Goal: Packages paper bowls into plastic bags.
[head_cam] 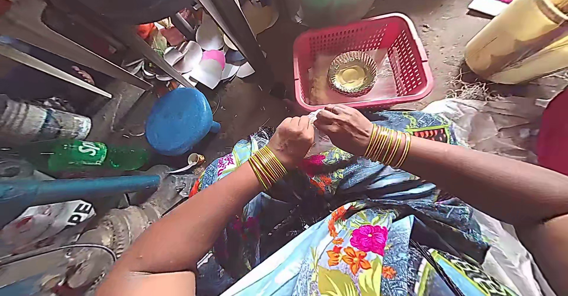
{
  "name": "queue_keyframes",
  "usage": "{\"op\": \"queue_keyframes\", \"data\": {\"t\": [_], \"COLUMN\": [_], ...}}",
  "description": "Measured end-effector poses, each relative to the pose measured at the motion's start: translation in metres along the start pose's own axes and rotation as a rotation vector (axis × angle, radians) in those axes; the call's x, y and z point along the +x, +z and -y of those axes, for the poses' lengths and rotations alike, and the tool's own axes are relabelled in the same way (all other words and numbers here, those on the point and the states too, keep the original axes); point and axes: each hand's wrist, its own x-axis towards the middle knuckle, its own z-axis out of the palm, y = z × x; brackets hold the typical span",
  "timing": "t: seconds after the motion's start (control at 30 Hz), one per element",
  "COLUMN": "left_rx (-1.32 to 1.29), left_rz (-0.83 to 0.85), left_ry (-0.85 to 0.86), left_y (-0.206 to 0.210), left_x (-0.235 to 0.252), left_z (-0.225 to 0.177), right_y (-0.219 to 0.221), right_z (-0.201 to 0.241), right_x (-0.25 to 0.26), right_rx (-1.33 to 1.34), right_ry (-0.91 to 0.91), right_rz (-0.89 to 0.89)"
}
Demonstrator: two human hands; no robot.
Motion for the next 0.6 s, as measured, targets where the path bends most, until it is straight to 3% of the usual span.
{"op": "queue_keyframes", "data": {"t": [0.13, 0.2, 0.3, 0.37, 0.47, 0.6], "left_rx": [0.019, -0.098, -0.451, -0.725, -1.092, -1.262], "left_rz": [0.224, 0.378, 0.479, 0.437, 0.397, 0.395], "left_ry": [0.141, 0.1, -0.152, -0.371, -0.703, -1.08], "left_y": [-0.02, -0.03, -0.037, -0.033, -0.022, -0.019], "left_x": [0.008, 0.011, 0.014, 0.012, 0.009, 0.013], "left_z": [0.012, 0.018, 0.023, 0.026, 0.023, 0.006], "right_y": [-0.01, -0.013, -0.023, -0.023, -0.018, -0.004], "right_z": [-0.001, 0.002, 0.006, 0.007, 0.008, 0.009], "right_x": [0.004, 0.003, 0.0, -0.002, -0.003, -0.011], "right_rx": [-0.009, 0.099, 0.34, 0.42, 0.328, 0.175], "right_ry": [0.072, 0.181, 0.4, 0.477, 0.454, 0.424], "right_rz": [0.056, 0.093, 0.148, 0.073, -0.011, -0.05]}}
